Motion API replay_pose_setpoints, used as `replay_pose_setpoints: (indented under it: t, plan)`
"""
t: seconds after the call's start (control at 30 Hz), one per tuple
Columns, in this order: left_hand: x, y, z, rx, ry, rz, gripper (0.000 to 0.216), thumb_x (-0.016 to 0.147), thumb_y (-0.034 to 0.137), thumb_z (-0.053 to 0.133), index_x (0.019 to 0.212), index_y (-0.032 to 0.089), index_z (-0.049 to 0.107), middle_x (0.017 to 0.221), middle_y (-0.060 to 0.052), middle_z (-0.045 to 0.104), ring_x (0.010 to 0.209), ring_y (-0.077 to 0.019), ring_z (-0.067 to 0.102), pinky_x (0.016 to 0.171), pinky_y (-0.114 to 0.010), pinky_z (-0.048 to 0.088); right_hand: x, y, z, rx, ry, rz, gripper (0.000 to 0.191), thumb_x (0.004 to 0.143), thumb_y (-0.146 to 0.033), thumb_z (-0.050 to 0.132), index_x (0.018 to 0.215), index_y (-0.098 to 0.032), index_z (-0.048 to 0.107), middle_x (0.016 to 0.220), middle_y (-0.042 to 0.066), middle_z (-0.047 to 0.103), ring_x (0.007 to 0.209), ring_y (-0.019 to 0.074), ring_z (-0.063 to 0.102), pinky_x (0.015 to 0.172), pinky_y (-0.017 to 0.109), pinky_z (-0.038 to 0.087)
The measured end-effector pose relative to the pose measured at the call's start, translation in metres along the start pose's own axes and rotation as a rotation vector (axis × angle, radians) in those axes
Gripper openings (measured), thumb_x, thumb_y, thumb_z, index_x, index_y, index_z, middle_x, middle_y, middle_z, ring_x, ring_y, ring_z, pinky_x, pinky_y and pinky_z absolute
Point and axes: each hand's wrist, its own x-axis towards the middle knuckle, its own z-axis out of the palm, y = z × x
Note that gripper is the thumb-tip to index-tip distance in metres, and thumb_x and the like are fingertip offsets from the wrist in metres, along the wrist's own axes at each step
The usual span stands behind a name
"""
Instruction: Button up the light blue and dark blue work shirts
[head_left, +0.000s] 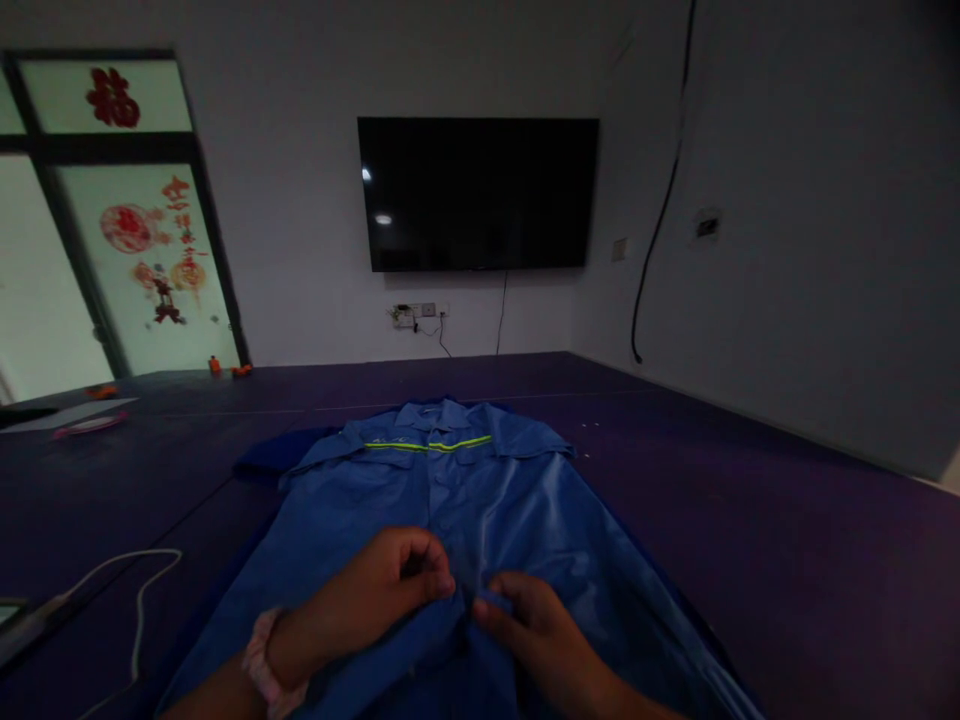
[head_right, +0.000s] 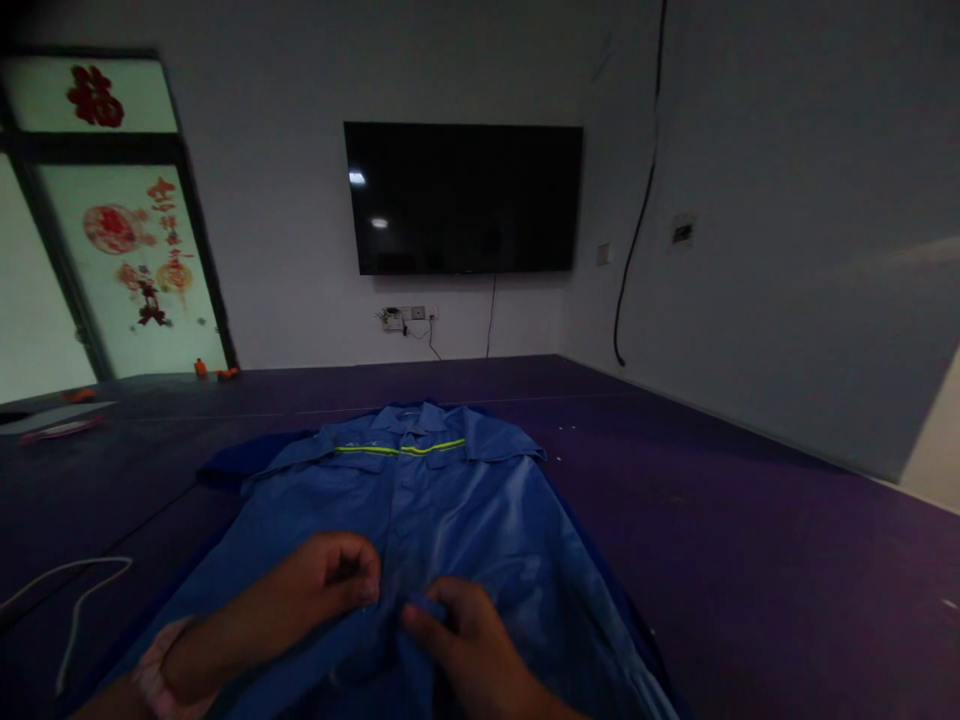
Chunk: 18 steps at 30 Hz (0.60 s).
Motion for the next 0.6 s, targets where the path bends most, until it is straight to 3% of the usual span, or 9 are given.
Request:
replay_pose_setpoints:
  t: [0.1,0.2,0.3,0.4,0.47,0.6]
  plan:
    - [0.009,-0.007,0.017,0.037,0.069,-0.03,0.021,0.071,0.036,0.059,0.07,0.015,0.055,0.065,0.004,0.05,0.063,-0.0104,0.043,0.061,-0.022,0.035,0.005,-0.002,-0.001,0.059,0.152,-0.059,0.047,0.071,-0.061,0.056,0.068,-0.015,0.053,0.059,-0.003,0.043,0.056,0.0095,0.039,0.053,0.021,0.034]
    - [0.017,-0.028,0.034,0.071,0.178,-0.035,0.021,0.072,0.036,0.057,0.069,0.015,0.053,0.067,0.002,0.052,0.068,-0.0128,0.046,0.066,-0.024,0.037,0.01,-0.001,-0.001,0.076,0.223,-0.075,0.047,0.069,-0.062,0.057,0.066,-0.015,0.052,0.057,-0.004,0.042,0.054,0.0093,0.039,0.051,0.021,0.034]
    - [0.021,-0.054,0.04,0.07,0.177,-0.022,0.027,0.072,0.04,0.056,0.065,0.015,0.05,0.063,0.003,0.048,0.065,-0.0126,0.044,0.063,-0.024,0.036,0.01,0.005,0.001,0.01,0.2,-0.063,0.045,0.067,-0.06,0.06,0.066,-0.015,0.053,0.054,-0.005,0.038,0.051,0.0081,0.036,0.047,0.019,0.031]
    - [0.021,-0.067,0.04,0.05,0.162,0.005,0.03,0.074,0.044,0.054,0.064,0.016,0.048,0.062,0.004,0.044,0.062,-0.0118,0.041,0.061,-0.023,0.035,0.006,0.007,0.006,-0.095,0.211,0.011,0.044,0.063,-0.055,0.065,0.079,-0.014,0.058,0.054,-0.006,0.039,0.049,0.0079,0.036,0.044,0.019,0.028]
    - [0.018,-0.068,0.04,0.046,0.171,0.007,0.03,0.075,0.044,0.052,0.064,0.016,0.048,0.062,0.003,0.045,0.062,-0.0119,0.04,0.06,-0.023,0.035,0.002,0.005,0.009,-0.156,0.211,0.041,0.042,0.064,-0.05,0.065,0.085,-0.014,0.059,0.054,-0.006,0.04,0.048,0.0078,0.035,0.044,0.019,0.028]
    - [0.012,-0.058,0.041,0.016,0.181,-0.029,0.021,0.075,0.034,0.051,0.065,0.016,0.05,0.065,0.002,0.048,0.064,-0.0122,0.043,0.063,-0.023,0.036,-0.002,-0.006,0.009,-0.262,0.152,-0.004,0.026,0.071,-0.04,0.06,0.075,-0.014,0.06,0.049,-0.007,0.039,0.045,0.0067,0.032,0.042,0.018,0.024]
